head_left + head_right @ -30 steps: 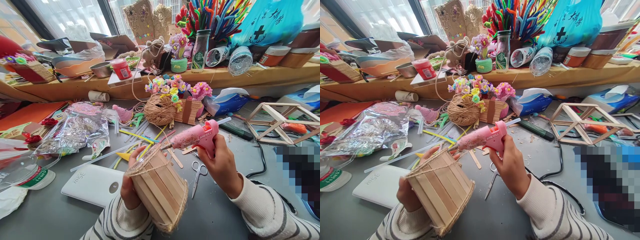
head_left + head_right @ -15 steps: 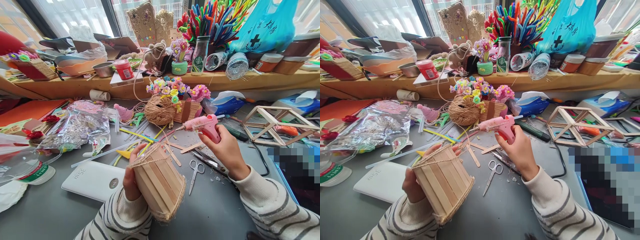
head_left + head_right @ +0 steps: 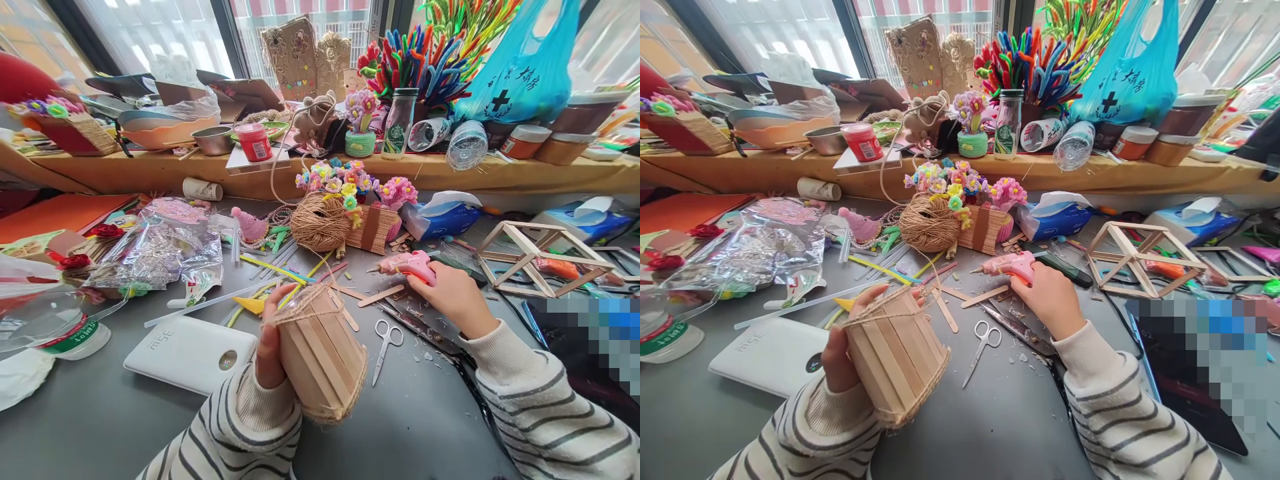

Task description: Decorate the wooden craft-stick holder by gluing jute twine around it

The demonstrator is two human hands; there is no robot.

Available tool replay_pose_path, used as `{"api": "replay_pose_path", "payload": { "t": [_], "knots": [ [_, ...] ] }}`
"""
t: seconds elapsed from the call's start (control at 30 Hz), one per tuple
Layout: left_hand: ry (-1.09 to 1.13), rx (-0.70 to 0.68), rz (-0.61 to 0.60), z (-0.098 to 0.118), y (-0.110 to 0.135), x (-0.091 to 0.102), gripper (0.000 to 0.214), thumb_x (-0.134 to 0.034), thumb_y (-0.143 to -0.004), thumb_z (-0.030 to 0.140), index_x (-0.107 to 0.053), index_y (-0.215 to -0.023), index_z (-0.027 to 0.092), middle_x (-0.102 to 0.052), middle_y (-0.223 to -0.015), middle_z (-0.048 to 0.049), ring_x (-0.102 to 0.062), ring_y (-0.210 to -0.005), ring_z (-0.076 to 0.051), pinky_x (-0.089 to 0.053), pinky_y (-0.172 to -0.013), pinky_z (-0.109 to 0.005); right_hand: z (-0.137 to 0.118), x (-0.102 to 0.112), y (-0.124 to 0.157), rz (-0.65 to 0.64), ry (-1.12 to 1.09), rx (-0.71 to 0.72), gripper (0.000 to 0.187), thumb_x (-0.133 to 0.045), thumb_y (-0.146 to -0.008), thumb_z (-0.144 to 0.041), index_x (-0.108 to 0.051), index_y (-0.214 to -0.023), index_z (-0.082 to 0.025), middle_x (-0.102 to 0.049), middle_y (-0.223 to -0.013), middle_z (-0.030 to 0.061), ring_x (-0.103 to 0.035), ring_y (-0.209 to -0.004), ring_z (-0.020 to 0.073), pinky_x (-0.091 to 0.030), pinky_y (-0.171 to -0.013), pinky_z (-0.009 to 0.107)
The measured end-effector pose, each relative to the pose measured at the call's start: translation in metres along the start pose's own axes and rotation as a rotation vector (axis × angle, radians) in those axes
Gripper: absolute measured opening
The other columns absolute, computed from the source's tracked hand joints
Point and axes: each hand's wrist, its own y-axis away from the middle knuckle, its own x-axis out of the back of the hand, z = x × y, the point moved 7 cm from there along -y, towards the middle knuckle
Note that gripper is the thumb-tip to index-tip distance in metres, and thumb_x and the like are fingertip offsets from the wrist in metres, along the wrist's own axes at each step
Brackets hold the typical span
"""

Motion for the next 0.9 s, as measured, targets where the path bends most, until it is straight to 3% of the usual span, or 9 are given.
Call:
{"api": "replay_pose_path", "payload": {
  "t": [0.17, 0.23, 0.3, 0.4, 0.53, 0.7, 0.9],
  "knots": [
    [-0.078, -0.025, -0.002, -0.003, -0.003, 0.004, 0.071, -0.071, -0.058, 0.067, -0.056, -0.111, 0.023, -0.07, -0.111, -0.0086, -0.065, -0.103, -0.03, -0.047, -0.095, -0.043, -0.023, 0.007, 0.007, 0.02, 0.008, 0.182, 0.039, -0.057, -0.083, -0.054, -0.063, -0.08, -0.015, -0.068, -0.084, 0.0183, -0.063, -0.088, 0.0342, -0.046, -0.078, 0.045],
    [-0.103, -0.04, -0.016, -0.002, -0.003, 0.003, 0.069, -0.07, -0.06, 0.067, -0.056, -0.111, 0.022, -0.07, -0.109, -0.008, -0.064, -0.104, -0.03, -0.045, -0.096, -0.043, -0.051, 0.013, 0.019, -0.022, -0.09, 0.331, 0.037, -0.052, -0.089, -0.055, -0.065, -0.094, -0.02, -0.069, -0.096, 0.0114, -0.063, -0.094, 0.0257, -0.049, -0.084, 0.039],
    [-0.122, -0.047, -0.04, -0.001, -0.003, 0.001, 0.067, -0.069, -0.062, 0.066, -0.055, -0.111, 0.023, -0.07, -0.108, -0.0077, -0.064, -0.102, -0.03, -0.044, -0.095, -0.044, -0.086, 0.023, 0.04, -0.086, -0.37, 0.553, 0.035, -0.052, -0.092, -0.051, -0.064, -0.102, -0.021, -0.067, -0.104, 0.0109, -0.063, -0.095, 0.0224, -0.052, -0.079, 0.035],
    [-0.134, -0.057, -0.075, -0.002, -0.001, -0.001, 0.066, -0.069, -0.063, 0.065, -0.053, -0.112, 0.023, -0.069, -0.109, -0.0076, -0.063, -0.1, -0.03, -0.044, -0.092, -0.044, -0.119, 0.036, 0.064, -0.079, -0.477, 0.69, 0.025, -0.061, -0.09, -0.041, -0.062, -0.106, -0.022, -0.064, -0.1, 0.0087, -0.06, -0.095, 0.0216, -0.053, -0.08, 0.035],
    [-0.138, -0.078, -0.1, -0.001, 0.001, -0.004, 0.064, -0.069, -0.064, 0.064, -0.053, -0.112, 0.024, -0.069, -0.11, -0.0065, -0.063, -0.1, -0.029, -0.043, -0.094, -0.044, -0.133, 0.037, 0.075, -0.104, -0.527, 0.729, 0.002, -0.059, -0.09, -0.021, -0.059, -0.092, -0.022, -0.058, -0.092, 0.0045, -0.057, -0.089, 0.0183, -0.051, -0.082, 0.034],
    [-0.15, -0.051, -0.119, 0.0, 0.001, -0.006, 0.064, -0.071, -0.064, 0.061, -0.054, -0.113, 0.023, -0.07, -0.108, -0.0066, -0.064, -0.097, -0.029, -0.044, -0.092, -0.043, -0.131, 0.034, 0.073, -0.168, -0.551, 0.742, 0.007, -0.054, -0.091, -0.015, -0.053, -0.09, -0.022, -0.058, -0.093, 0.0038, -0.055, -0.09, 0.0171, -0.048, -0.082, 0.033],
    [-0.178, -0.067, -0.107, 0.002, -0.001, -0.005, 0.064, -0.071, -0.063, 0.062, -0.055, -0.11, 0.022, -0.07, -0.105, -0.0069, -0.064, -0.098, -0.031, -0.044, -0.091, -0.043, -0.13, 0.029, 0.075, -0.235, -0.586, 0.689, 0.006, -0.049, -0.093, -0.016, -0.051, -0.091, -0.022, -0.059, -0.083, 0.0018, -0.053, -0.076, 0.0147, -0.047, -0.068, 0.027]
  ]
}}
